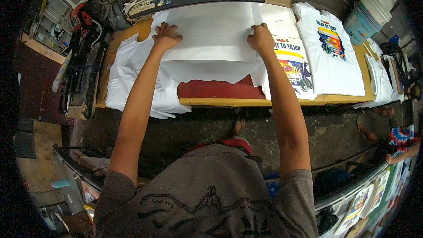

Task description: Printing graphics onto white t-shirts using a heat press machine.

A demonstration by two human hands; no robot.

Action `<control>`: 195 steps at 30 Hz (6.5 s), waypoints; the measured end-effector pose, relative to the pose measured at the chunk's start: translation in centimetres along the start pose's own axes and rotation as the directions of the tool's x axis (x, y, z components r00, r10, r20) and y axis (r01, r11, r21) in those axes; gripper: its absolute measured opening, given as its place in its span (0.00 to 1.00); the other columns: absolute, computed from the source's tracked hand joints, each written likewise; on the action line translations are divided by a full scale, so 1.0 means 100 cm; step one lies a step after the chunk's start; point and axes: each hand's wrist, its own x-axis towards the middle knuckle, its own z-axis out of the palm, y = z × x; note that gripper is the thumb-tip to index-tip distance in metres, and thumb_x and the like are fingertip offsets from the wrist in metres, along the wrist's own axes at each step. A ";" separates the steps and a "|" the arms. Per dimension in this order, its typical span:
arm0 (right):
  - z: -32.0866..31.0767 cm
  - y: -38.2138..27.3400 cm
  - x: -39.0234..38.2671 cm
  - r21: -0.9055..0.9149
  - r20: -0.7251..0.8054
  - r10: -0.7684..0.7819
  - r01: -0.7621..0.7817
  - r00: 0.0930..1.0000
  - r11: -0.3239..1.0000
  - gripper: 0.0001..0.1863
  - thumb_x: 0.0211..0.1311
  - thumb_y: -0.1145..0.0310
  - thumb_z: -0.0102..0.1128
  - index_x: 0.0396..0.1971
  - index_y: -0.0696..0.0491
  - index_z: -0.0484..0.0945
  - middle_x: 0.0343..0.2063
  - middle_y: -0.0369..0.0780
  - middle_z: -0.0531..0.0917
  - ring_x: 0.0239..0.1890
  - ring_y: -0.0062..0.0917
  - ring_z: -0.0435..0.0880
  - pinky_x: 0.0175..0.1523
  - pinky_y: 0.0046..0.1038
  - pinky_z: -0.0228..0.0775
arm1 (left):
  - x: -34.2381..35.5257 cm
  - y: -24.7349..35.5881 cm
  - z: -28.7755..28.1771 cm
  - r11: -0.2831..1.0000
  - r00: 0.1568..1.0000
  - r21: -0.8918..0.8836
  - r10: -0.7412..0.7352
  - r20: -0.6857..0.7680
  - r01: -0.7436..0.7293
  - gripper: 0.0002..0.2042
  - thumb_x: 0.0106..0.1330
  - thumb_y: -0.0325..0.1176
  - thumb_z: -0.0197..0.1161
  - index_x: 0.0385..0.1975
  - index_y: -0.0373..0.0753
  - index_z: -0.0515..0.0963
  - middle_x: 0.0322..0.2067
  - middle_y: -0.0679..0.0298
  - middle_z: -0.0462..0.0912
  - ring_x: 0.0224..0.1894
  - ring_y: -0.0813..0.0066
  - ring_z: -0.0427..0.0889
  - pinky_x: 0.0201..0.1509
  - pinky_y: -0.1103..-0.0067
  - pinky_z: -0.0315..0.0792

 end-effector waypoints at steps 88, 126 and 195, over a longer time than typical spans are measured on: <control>-0.021 0.003 -0.125 0.020 -0.462 -0.202 0.238 0.864 0.971 0.25 0.53 0.74 0.58 0.55 0.53 0.71 0.53 0.51 0.69 0.54 0.47 0.65 0.58 0.43 0.59 | -0.183 -0.117 0.064 0.915 0.834 -0.165 0.246 -0.494 -0.368 0.31 0.55 0.36 0.61 0.61 0.37 0.62 0.64 0.49 0.56 0.64 0.47 0.55 0.64 0.51 0.47; -0.114 -0.192 0.034 -0.203 0.149 -0.599 0.617 0.787 0.760 0.12 0.43 0.60 0.67 0.20 0.54 0.80 0.21 0.45 0.81 0.27 0.38 0.83 0.32 0.37 0.74 | -0.093 0.055 -0.103 0.478 0.398 -0.227 0.293 -0.869 -0.849 0.14 0.58 0.28 0.57 0.44 0.32 0.78 0.47 0.54 0.76 0.49 0.54 0.75 0.55 0.65 0.67; -0.048 -0.223 -0.009 -0.325 -0.037 -0.232 0.208 0.972 0.923 0.16 0.37 0.75 0.62 0.33 0.55 0.80 0.32 0.45 0.80 0.39 0.41 0.78 0.46 0.34 0.68 | 0.007 -0.269 0.141 0.921 0.946 -0.215 0.318 -0.063 -0.325 0.25 0.49 0.32 0.65 0.50 0.37 0.73 0.50 0.57 0.72 0.54 0.59 0.68 0.54 0.61 0.61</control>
